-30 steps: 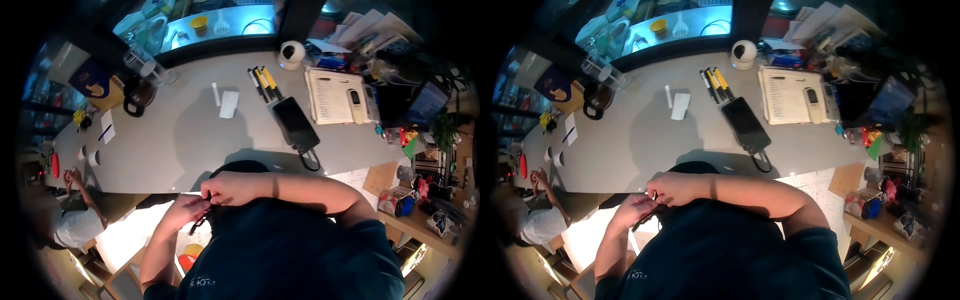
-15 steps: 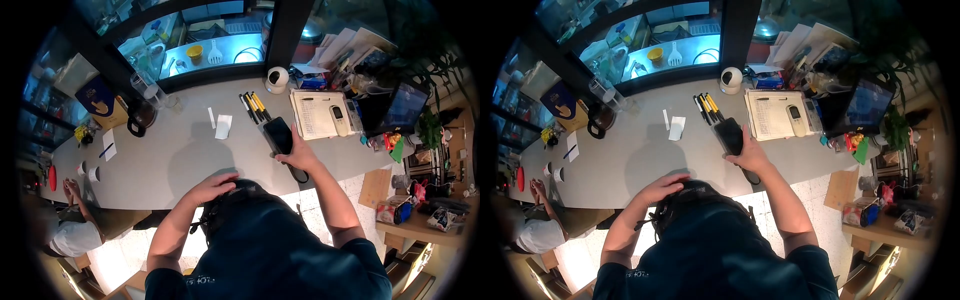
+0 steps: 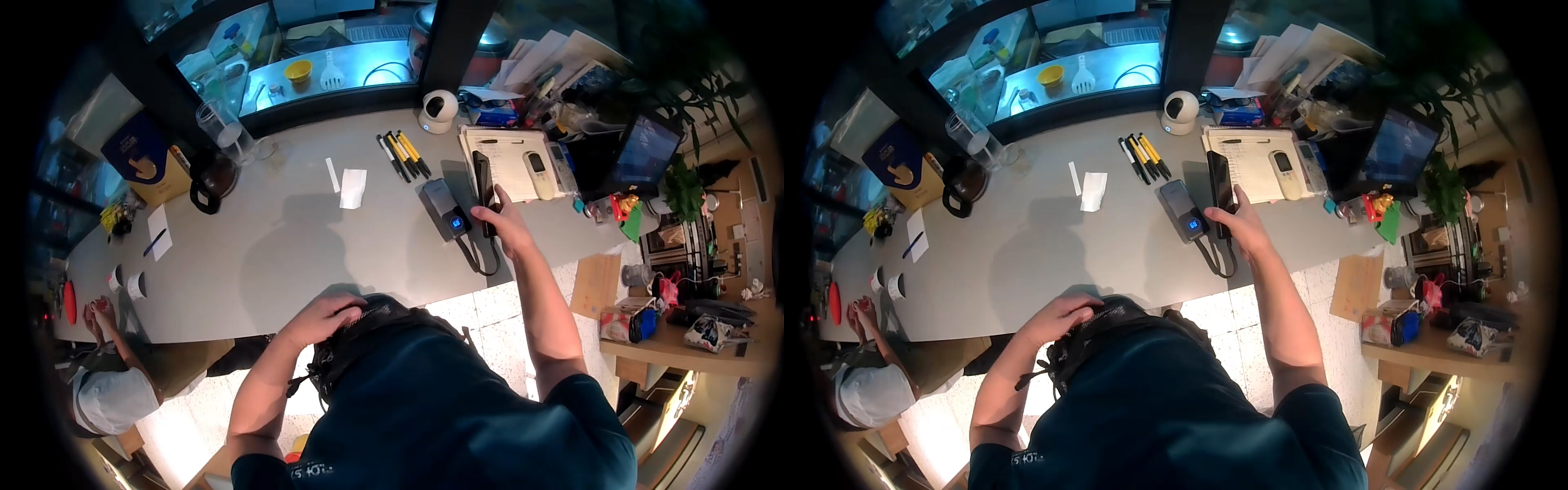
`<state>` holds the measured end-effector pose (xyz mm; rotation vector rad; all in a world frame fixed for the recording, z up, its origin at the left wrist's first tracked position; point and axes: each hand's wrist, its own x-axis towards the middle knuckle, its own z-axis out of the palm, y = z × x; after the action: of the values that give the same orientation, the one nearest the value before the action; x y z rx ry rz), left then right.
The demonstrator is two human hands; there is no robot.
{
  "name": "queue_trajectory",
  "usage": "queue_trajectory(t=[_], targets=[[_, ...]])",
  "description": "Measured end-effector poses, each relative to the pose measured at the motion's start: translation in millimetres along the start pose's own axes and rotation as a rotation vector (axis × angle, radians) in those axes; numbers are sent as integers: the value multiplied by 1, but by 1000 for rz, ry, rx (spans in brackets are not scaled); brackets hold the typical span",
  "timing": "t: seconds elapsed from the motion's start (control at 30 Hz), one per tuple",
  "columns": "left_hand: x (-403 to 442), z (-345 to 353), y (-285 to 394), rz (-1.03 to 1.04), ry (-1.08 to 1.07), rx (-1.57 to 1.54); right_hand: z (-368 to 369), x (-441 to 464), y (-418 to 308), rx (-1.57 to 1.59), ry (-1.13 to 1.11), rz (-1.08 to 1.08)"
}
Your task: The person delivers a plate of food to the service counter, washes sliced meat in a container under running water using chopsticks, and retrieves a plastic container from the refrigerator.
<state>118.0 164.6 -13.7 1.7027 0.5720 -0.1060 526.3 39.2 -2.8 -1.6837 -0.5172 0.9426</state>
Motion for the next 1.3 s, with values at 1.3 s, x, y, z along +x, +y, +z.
queue_trajectory(t=[1.3], targets=[[154,220,228,601,-343,734,-239,-264,41,-336,-37,-293]])
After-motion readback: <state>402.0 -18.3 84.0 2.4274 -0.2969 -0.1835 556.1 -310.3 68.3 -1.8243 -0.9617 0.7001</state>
